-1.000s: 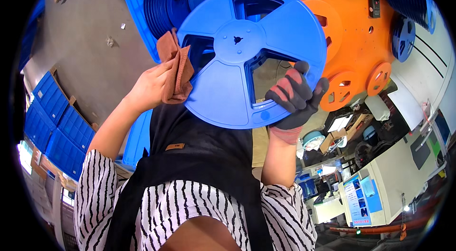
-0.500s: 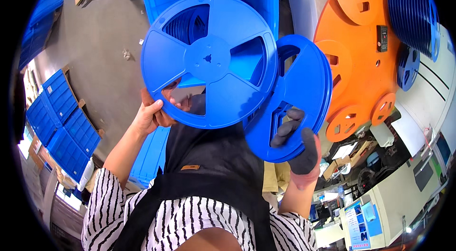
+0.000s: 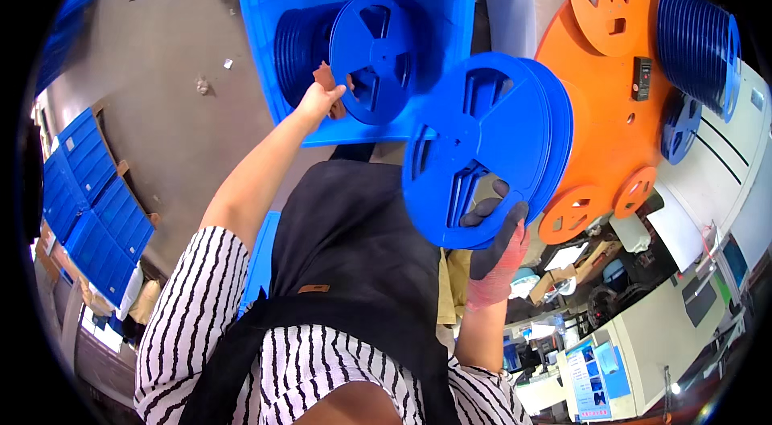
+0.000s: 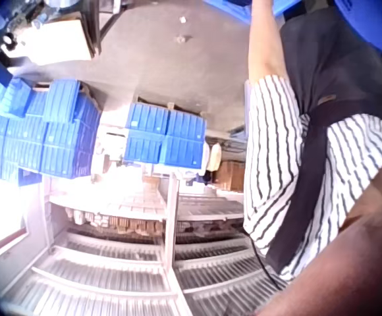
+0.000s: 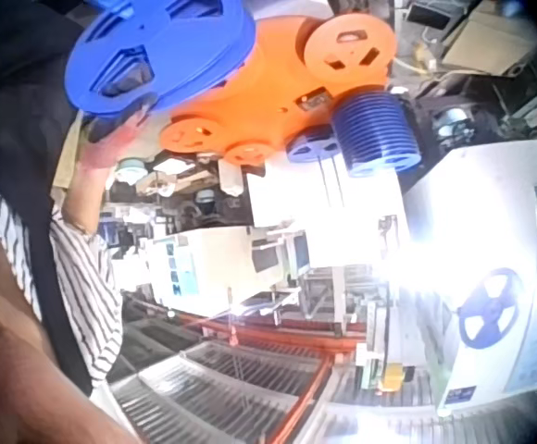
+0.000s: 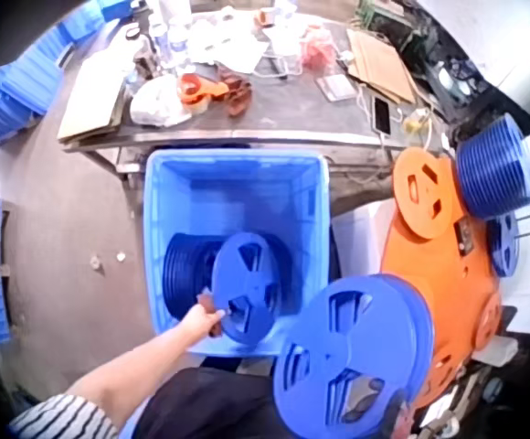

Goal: The person wipes the surface of blue plastic spools with a brown cloth, handling them one at a time. They place the cleaned spools into a blue bin and later stack them on a table, where they briefly use a handheld device on the stack.

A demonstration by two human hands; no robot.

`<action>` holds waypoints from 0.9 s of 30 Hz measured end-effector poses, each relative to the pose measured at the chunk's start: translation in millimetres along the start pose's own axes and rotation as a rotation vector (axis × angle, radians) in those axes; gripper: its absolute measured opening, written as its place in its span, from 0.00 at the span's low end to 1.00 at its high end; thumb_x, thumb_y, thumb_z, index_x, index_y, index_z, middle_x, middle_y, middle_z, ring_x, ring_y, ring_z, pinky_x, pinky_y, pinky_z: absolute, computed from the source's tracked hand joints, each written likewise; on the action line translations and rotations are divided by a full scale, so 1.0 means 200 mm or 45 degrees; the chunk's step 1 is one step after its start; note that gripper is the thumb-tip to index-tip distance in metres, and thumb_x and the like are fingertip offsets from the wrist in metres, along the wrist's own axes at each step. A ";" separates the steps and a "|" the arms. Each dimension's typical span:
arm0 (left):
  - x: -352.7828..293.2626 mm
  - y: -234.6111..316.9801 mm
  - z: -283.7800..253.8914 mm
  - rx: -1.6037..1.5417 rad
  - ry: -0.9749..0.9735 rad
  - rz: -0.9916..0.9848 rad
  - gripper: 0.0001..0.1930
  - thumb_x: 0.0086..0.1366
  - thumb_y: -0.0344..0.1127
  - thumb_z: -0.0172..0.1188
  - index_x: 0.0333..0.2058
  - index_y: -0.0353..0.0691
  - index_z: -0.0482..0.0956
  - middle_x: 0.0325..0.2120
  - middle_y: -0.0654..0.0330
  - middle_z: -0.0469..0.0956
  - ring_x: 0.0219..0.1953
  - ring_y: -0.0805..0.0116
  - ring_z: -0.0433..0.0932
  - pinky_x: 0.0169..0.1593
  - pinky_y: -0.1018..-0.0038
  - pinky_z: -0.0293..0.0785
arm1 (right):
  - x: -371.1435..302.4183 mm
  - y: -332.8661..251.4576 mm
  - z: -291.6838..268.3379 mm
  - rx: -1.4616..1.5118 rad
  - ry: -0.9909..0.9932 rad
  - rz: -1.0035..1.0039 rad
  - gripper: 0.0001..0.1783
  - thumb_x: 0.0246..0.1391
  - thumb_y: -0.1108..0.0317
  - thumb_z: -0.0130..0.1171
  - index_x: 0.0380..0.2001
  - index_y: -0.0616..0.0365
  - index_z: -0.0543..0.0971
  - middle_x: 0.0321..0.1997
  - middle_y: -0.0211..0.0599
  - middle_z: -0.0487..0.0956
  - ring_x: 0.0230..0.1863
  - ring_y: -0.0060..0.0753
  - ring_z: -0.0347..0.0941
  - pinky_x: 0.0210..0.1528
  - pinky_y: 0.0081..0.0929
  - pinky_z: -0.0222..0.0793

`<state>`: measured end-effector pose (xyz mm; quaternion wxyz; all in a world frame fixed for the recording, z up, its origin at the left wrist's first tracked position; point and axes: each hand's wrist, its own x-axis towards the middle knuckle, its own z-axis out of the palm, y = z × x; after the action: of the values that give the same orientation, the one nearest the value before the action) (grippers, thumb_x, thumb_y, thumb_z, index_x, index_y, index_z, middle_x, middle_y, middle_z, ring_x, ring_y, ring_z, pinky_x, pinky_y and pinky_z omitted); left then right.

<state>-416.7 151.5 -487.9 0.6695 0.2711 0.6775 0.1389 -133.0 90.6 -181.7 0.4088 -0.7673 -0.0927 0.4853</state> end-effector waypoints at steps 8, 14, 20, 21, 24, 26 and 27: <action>-0.24 0.07 -0.19 -0.086 0.193 0.188 0.18 0.66 0.32 0.56 0.54 0.38 0.74 0.47 0.60 0.78 0.50 0.70 0.75 0.54 0.73 0.68 | 0.10 0.05 -0.15 0.684 -0.263 0.109 0.31 0.66 0.39 0.39 0.46 0.60 0.70 0.19 0.21 0.61 0.17 0.16 0.54 0.21 0.18 0.53; -0.68 0.46 -0.27 0.091 0.177 0.453 0.24 0.66 0.31 0.55 0.60 0.34 0.66 0.60 0.53 0.67 0.59 0.63 0.70 0.62 0.70 0.62 | 0.20 0.20 -0.23 1.191 -0.665 0.252 0.29 0.66 0.40 0.39 0.45 0.58 0.70 0.19 0.20 0.64 0.13 0.14 0.52 0.18 0.17 0.52; -0.92 0.83 0.18 1.084 0.129 1.119 0.40 0.64 0.44 0.56 0.66 0.28 0.49 0.67 0.42 0.49 0.72 0.50 0.42 0.70 0.52 0.43 | 0.17 0.22 -0.17 1.327 -0.703 0.342 0.28 0.66 0.42 0.40 0.46 0.58 0.69 0.18 0.21 0.61 0.15 0.16 0.57 0.21 0.21 0.57; -0.93 0.74 0.26 1.084 0.064 1.292 0.37 0.64 0.44 0.55 0.64 0.26 0.54 0.65 0.41 0.53 0.71 0.49 0.44 0.70 0.51 0.42 | 0.16 0.22 -0.14 1.326 -0.761 0.353 0.28 0.66 0.42 0.39 0.46 0.58 0.69 0.19 0.22 0.63 0.14 0.16 0.57 0.21 0.21 0.58; -1.05 0.77 0.41 1.343 -0.504 1.367 0.30 0.58 0.40 0.56 0.53 0.21 0.69 0.59 0.39 0.64 0.70 0.47 0.48 0.69 0.49 0.45 | 0.14 0.22 -0.12 1.282 -0.822 0.378 0.29 0.66 0.41 0.38 0.47 0.59 0.70 0.22 0.25 0.68 0.14 0.16 0.57 0.21 0.21 0.59; -1.01 0.69 0.41 1.051 -0.360 1.420 0.21 0.53 0.34 0.57 0.42 0.21 0.75 0.54 0.36 0.68 0.67 0.45 0.57 0.66 0.46 0.53 | 0.12 0.21 -0.12 1.222 -0.752 0.398 0.29 0.66 0.41 0.38 0.47 0.59 0.70 0.26 0.28 0.73 0.13 0.17 0.57 0.21 0.21 0.60; -0.96 0.61 0.36 1.023 -0.086 1.556 0.20 0.54 0.36 0.59 0.40 0.23 0.76 0.55 0.36 0.68 0.64 0.45 0.61 0.66 0.48 0.55 | 0.13 0.24 -0.14 1.299 -0.795 0.396 0.30 0.66 0.41 0.38 0.48 0.59 0.70 0.31 0.33 0.76 0.15 0.17 0.58 0.22 0.21 0.60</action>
<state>-332.8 133.1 -266.0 0.3420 0.8295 0.3831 0.2198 -108.8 59.1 -227.4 0.6024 -0.3014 0.1488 0.7240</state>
